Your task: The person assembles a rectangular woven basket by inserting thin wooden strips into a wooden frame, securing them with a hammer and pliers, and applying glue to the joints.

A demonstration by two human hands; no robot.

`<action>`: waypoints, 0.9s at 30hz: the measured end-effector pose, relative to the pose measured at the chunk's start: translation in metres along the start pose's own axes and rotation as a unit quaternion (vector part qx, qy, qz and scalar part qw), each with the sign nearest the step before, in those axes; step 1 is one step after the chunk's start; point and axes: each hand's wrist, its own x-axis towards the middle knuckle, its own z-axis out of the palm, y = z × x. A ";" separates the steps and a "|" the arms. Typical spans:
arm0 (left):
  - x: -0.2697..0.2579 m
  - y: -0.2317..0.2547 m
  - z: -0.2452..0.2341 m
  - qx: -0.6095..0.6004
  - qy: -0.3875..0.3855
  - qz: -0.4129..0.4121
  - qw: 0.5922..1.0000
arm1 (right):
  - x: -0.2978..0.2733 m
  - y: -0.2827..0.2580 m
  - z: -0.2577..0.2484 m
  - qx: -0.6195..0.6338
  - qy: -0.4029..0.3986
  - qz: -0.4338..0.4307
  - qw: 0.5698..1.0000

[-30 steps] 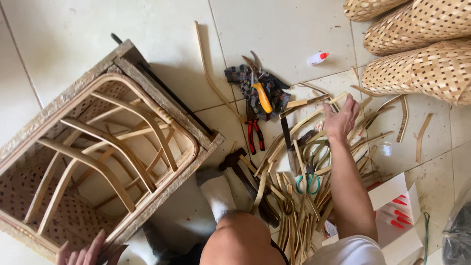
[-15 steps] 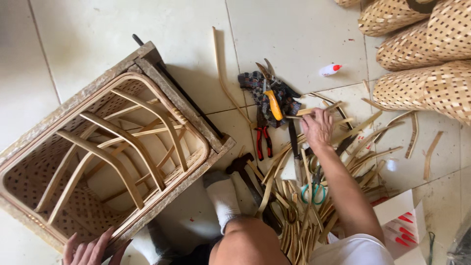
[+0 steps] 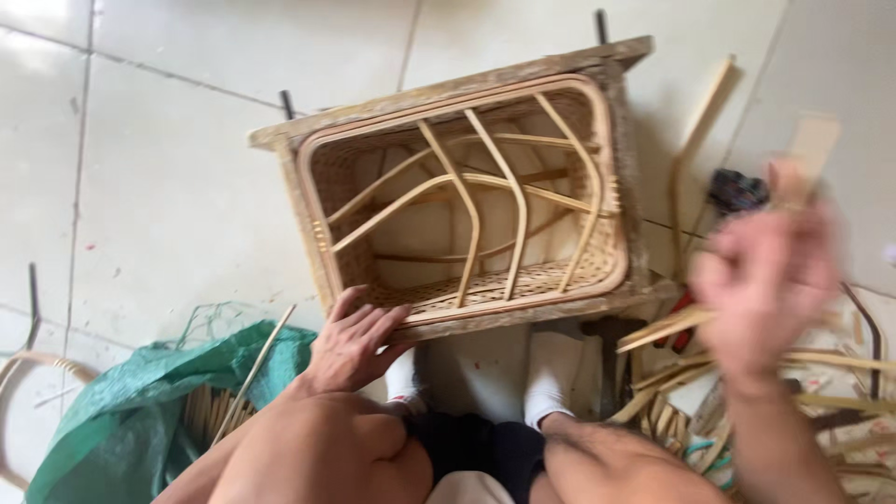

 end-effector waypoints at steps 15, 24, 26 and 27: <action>-0.014 -0.020 0.007 -0.035 -0.002 0.018 0.999 | -0.011 0.092 0.252 -0.155 -0.160 -0.072 0.972; -0.008 -0.025 0.003 -0.049 -0.032 0.034 0.998 | -0.011 0.100 0.256 -0.190 -0.178 -0.103 0.960; 0.016 -0.035 -0.013 -0.063 -0.042 0.066 0.995 | -0.002 0.100 0.257 -0.319 -0.207 -0.008 0.925; 0.028 -0.050 -0.023 -0.013 0.037 0.085 0.996 | -0.006 0.100 0.256 -0.380 -0.218 0.050 0.898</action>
